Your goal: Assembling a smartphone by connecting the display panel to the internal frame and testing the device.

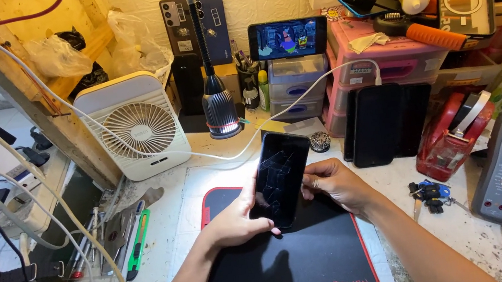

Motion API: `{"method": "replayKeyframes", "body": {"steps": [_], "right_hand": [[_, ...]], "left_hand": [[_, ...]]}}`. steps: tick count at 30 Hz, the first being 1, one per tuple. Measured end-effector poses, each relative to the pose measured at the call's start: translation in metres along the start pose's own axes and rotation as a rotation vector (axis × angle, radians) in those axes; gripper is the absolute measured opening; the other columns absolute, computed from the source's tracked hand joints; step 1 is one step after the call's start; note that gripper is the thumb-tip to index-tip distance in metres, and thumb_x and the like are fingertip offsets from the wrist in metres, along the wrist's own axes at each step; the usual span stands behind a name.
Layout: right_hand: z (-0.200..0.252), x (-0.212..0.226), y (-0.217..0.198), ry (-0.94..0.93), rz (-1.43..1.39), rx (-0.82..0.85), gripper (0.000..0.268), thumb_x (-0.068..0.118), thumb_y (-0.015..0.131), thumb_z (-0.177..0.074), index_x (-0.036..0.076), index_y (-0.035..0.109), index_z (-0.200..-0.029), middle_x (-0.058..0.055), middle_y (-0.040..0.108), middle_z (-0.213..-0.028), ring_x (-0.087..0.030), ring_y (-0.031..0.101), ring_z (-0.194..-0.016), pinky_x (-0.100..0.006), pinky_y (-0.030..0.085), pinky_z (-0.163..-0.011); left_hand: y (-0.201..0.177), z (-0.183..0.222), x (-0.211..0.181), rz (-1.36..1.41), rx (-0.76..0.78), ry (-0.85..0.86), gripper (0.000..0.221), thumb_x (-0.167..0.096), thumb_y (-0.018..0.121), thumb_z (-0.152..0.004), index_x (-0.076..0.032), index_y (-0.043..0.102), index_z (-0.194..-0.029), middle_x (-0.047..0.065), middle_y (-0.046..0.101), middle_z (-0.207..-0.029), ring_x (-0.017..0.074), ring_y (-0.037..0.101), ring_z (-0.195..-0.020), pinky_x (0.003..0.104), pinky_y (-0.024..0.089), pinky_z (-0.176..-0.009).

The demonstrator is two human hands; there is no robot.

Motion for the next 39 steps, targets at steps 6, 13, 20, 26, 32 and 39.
{"method": "replayKeyframes", "body": {"steps": [6, 13, 20, 26, 32, 39], "right_hand": [[-0.001, -0.003, -0.002, 0.006, -0.009, -0.002, 0.012, 0.001, 0.07, -0.093, -0.002, 0.081, -0.096, -0.015, 0.072, -0.069, -0.024, 0.069, -0.062, -0.033, 0.056, -0.06], [-0.003, -0.011, -0.009, 0.013, -0.025, -0.01, 0.01, 0.001, 0.071, -0.093, -0.003, 0.08, -0.095, -0.016, 0.071, -0.069, -0.025, 0.068, -0.062, -0.034, 0.057, -0.06], [-0.004, -0.013, -0.009, 0.01, -0.015, -0.006, 0.011, 0.0, 0.069, -0.094, -0.004, 0.079, -0.095, -0.016, 0.07, -0.069, -0.023, 0.067, -0.063, -0.033, 0.056, -0.06], [-0.002, -0.007, -0.004, 0.006, -0.019, -0.008, 0.011, 0.0, 0.069, -0.093, -0.005, 0.079, -0.096, -0.016, 0.07, -0.069, -0.024, 0.067, -0.063, -0.033, 0.057, -0.06], [-0.001, -0.008, -0.006, 0.01, -0.019, -0.015, 0.011, 0.0, 0.069, -0.094, -0.005, 0.079, -0.095, -0.016, 0.069, -0.069, -0.022, 0.067, -0.063, -0.032, 0.057, -0.06], [-0.002, -0.009, -0.007, 0.023, -0.016, -0.009, 0.011, 0.0, 0.069, -0.094, -0.005, 0.079, -0.094, -0.016, 0.07, -0.07, -0.022, 0.066, -0.064, -0.033, 0.057, -0.06]], "left_hand": [[0.002, 0.001, -0.003, 0.002, 0.002, 0.008, 0.119, -0.017, 0.079, -0.073, -0.019, 0.005, -0.167, 0.019, 0.065, -0.121, 0.033, 0.065, -0.113, 0.048, 0.049, -0.102], [0.0, 0.001, -0.003, 0.006, 0.006, 0.002, 0.119, -0.017, 0.078, -0.073, -0.019, 0.006, -0.167, 0.018, 0.065, -0.12, 0.0321, 0.066, -0.112, 0.047, 0.049, -0.103], [0.002, 0.002, -0.004, 0.007, 0.019, -0.005, 0.118, -0.017, 0.078, -0.073, -0.019, 0.006, -0.167, 0.017, 0.066, -0.118, 0.031, 0.068, -0.11, 0.046, 0.049, -0.103], [0.001, 0.002, -0.004, -0.003, 0.025, -0.013, 0.117, -0.017, 0.078, -0.073, -0.019, 0.007, -0.167, 0.017, 0.067, -0.116, 0.0302, 0.069, -0.109, 0.045, 0.048, -0.103], [0.001, 0.002, -0.005, -0.006, 0.021, -0.019, 0.116, -0.017, 0.077, -0.074, -0.019, 0.007, -0.167, 0.016, 0.068, -0.115, 0.0293, 0.07, -0.108, 0.044, 0.048, -0.104], [0.001, 0.002, -0.005, -0.016, 0.022, -0.019, 0.116, -0.017, 0.077, -0.074, -0.018, 0.008, -0.166, 0.015, 0.069, -0.113, 0.0285, 0.071, -0.107, 0.043, 0.048, -0.104]]}}
Point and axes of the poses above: each hand's wrist, its own z-axis away from the middle knuckle, its own y-axis out of the palm, x = y × z, the point moved 4 cm from there along -z, towards the middle knuckle
